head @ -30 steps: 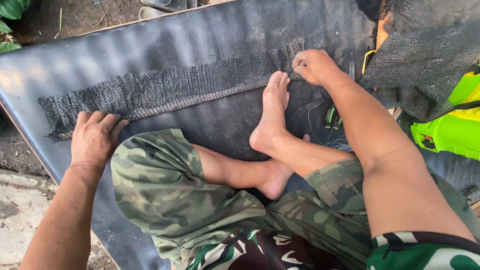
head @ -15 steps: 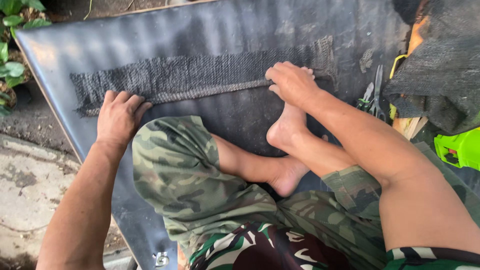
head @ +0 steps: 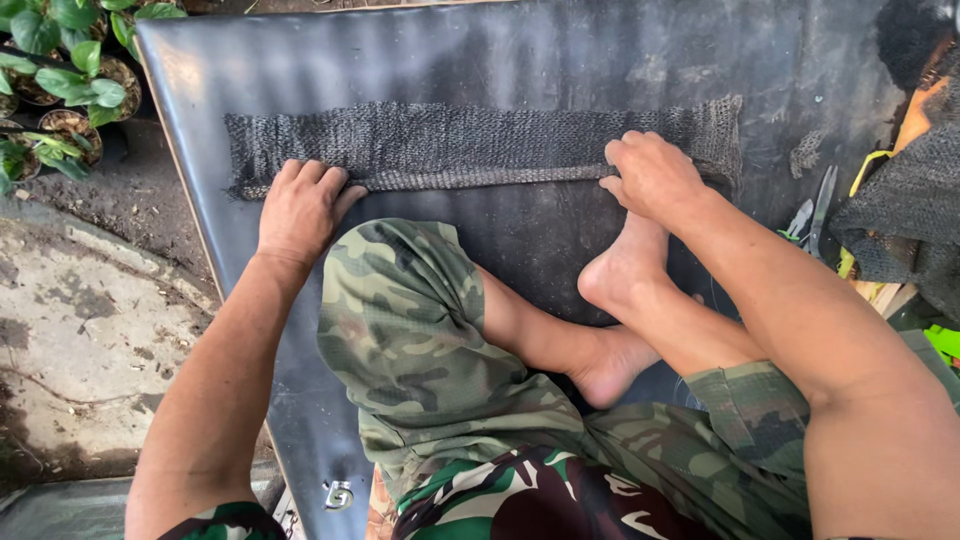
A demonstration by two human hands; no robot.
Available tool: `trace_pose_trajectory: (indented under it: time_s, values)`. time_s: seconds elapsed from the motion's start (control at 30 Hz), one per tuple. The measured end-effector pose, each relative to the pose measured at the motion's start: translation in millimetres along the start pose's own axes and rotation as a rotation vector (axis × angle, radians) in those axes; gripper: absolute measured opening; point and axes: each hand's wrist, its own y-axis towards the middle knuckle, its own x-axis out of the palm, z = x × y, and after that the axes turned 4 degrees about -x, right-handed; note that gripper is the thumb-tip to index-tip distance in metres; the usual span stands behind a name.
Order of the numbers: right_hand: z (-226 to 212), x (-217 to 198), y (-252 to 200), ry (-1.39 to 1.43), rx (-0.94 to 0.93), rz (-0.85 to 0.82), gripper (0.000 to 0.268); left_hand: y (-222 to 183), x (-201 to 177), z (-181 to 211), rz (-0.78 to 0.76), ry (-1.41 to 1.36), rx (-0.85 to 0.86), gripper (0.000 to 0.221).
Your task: The person cuts a piece of black mesh netting with scissors, then rolls it tightly around a thin wooden stick. They secure the rolled netting with wire using pliers, twisting the wire to hold the roll in place.
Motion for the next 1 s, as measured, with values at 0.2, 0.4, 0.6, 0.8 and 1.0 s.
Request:
trace_pose_trajectory:
  time_s: [0.2, 0.4, 0.6, 0.8, 1.0]
  values:
    - [-38, -30, 25, -0.234, 0.012, -0.231, 0.040, -1, 0, -1, 0.044, -0.038, -0.005, 0.032]
    - [-147, 3, 64, 0.371, -0.450, 0.368, 0.023, 3, -2, 1, 0.042, -0.040, -0.015, 0.032]
    - [-182, 30, 90, 0.371, -0.333, 0.403, 0.021, -3, 0, 2, 0.059, -0.090, -0.032, 0.030]
    - [-180, 32, 96, 0.375, -0.286, 0.308, 0.021, -1, -7, -12, -0.011, -0.049, -0.055, 0.037]
    - [-184, 33, 95, 0.375, -0.243, 0.307, 0.013, -11, -12, -40, -0.047, -0.076, -0.064, 0.032]
